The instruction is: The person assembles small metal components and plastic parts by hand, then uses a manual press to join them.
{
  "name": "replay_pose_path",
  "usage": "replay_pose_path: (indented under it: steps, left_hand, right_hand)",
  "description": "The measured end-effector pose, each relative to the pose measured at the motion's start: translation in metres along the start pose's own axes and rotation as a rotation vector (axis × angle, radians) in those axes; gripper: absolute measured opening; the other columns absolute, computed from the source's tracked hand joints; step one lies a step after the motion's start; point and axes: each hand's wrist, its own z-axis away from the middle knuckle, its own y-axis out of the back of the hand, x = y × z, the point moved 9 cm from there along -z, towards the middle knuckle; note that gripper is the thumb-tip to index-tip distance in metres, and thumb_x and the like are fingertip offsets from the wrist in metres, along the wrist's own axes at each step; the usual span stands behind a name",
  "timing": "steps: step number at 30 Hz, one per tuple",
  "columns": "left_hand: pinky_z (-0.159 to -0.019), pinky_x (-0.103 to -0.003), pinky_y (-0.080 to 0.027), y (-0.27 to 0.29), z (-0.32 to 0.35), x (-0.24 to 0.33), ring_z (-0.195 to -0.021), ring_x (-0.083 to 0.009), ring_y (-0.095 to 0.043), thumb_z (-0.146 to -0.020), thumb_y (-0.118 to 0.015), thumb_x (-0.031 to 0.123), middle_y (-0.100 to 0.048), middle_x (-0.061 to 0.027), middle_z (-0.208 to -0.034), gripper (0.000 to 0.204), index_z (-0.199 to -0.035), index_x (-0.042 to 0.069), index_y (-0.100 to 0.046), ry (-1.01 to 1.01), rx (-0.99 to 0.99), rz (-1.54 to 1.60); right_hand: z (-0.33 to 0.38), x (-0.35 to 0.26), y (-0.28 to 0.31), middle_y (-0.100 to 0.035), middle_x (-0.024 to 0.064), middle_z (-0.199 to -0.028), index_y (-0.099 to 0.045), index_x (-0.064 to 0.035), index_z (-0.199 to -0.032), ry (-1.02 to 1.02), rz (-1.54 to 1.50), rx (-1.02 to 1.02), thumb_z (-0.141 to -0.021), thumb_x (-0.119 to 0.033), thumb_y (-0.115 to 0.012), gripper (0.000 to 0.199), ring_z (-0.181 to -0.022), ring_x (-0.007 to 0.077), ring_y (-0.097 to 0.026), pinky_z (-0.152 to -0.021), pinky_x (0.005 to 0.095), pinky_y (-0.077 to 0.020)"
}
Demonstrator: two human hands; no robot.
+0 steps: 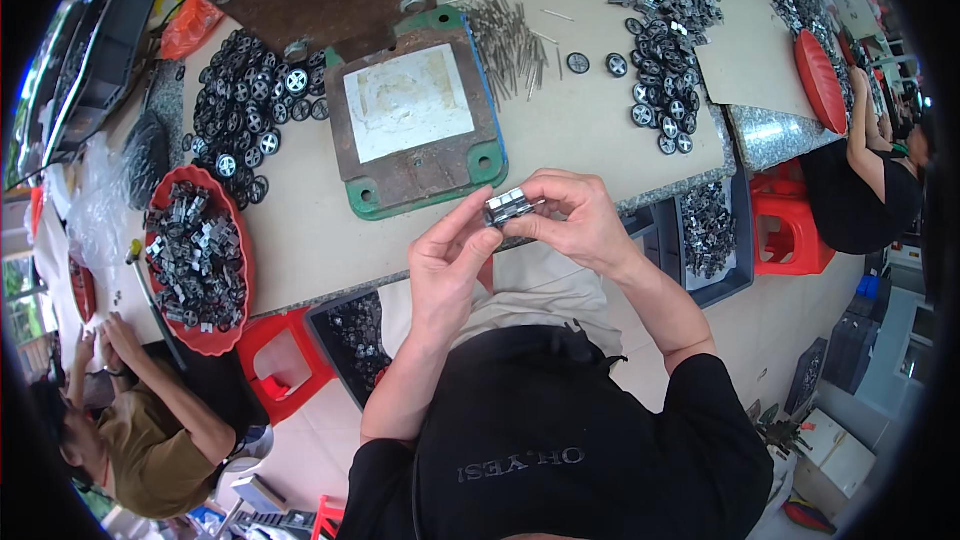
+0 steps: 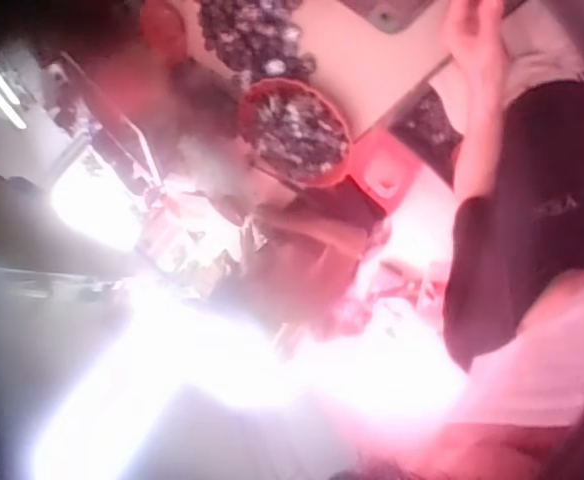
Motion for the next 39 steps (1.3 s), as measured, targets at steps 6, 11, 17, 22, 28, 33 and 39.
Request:
replay_pose_path:
  steps: [6, 11, 17, 22, 28, 33, 39]
  left_hand:
    - [-0.083, -0.032, -0.05, -0.004, 0.0, -0.01, -0.1, -0.0212, -0.057, -0.088, -0.053, 0.005, -0.058, -0.0133, -0.109, 0.033, -0.119, -0.002, -0.048, 0.07, -0.109, 0.271]
    - [-0.081, -0.032, -0.051, -0.003, -0.001, -0.015, -0.099, -0.0258, -0.058, -0.09, -0.051, 0.01, -0.058, -0.0137, -0.11, 0.033, -0.121, 0.0, -0.047, 0.128, -0.105, 0.294]
    - [-0.077, -0.031, -0.051, -0.003, -0.003, -0.012, -0.098, -0.0248, -0.058, -0.09, -0.051, 0.01, -0.058, -0.0132, -0.11, 0.033, -0.121, 0.001, -0.047, 0.127, -0.112, 0.299]
    - [-0.072, -0.031, -0.053, 0.001, -0.004, -0.014, -0.097, -0.0274, -0.06, -0.09, -0.051, 0.012, -0.059, -0.014, -0.109, 0.03, -0.118, 0.002, -0.05, 0.116, -0.097, 0.291]
    - [-0.073, -0.031, -0.053, 0.0, -0.004, -0.015, -0.096, -0.027, -0.06, -0.09, -0.051, 0.012, -0.058, -0.0136, -0.109, 0.03, -0.118, 0.002, -0.05, 0.127, -0.1, 0.278]
    - [-0.074, -0.031, -0.053, -0.003, -0.002, -0.011, -0.095, -0.0262, -0.06, -0.09, -0.051, 0.012, -0.059, -0.014, -0.108, 0.029, -0.117, 0.001, -0.051, 0.129, -0.089, 0.28]
    - [-0.076, -0.031, -0.052, -0.002, -0.001, -0.011, -0.092, -0.0249, -0.062, -0.09, -0.051, 0.011, -0.06, -0.0141, -0.106, 0.028, -0.115, 0.001, -0.052, 0.133, -0.055, 0.231]
  right_hand:
    - [-0.007, -0.015, 0.028, -0.06, 0.0022, -0.084, -0.06, -0.0006, -0.093, -0.076, 0.078, 0.077, -0.072, -0.004, -0.069, 0.023, -0.065, 0.0031, -0.053, -0.056, 0.0199, -0.0425]
    - [-0.052, -0.039, 0.109, -0.059, 0.0111, -0.097, -0.058, -0.0007, -0.103, 0.304, 1.056, 0.394, -0.075, -0.005, -0.062, 0.029, -0.079, 0.025, -0.058, -0.072, 0.0316, -0.046]
    - [-0.085, -0.013, 0.112, -0.055, 0.0136, -0.098, -0.057, -0.0017, -0.106, 0.279, 1.132, 0.245, -0.074, -0.003, -0.06, 0.032, -0.084, 0.0307, -0.056, -0.076, 0.0366, -0.044]
    - [-0.063, -0.015, 0.101, -0.056, 0.0145, -0.089, -0.062, 0.0002, -0.096, 0.244, 1.07, 0.248, -0.074, -0.005, -0.062, 0.023, -0.078, 0.0302, -0.057, -0.071, 0.0371, -0.0461]
    - [-0.05, -0.011, 0.087, -0.057, 0.0161, -0.093, -0.06, 0.0009, -0.102, 0.21, 1.046, 0.136, -0.076, -0.006, -0.061, 0.027, -0.081, 0.0313, -0.057, -0.074, 0.037, -0.0462]
    - [-0.04, -0.038, 0.072, -0.057, 0.0109, -0.094, -0.057, 0.0006, -0.107, 0.159, 0.8, 0.074, -0.076, -0.001, -0.059, 0.03, -0.086, 0.0245, -0.058, -0.076, 0.0322, -0.046]
    - [-0.016, -0.014, 0.029, -0.057, 0.0094, -0.106, -0.054, 0.0026, -0.11, -0.076, -0.075, -0.232, -0.079, 0.004, -0.056, 0.031, -0.098, 0.0153, -0.055, -0.086, 0.0284, -0.0435]
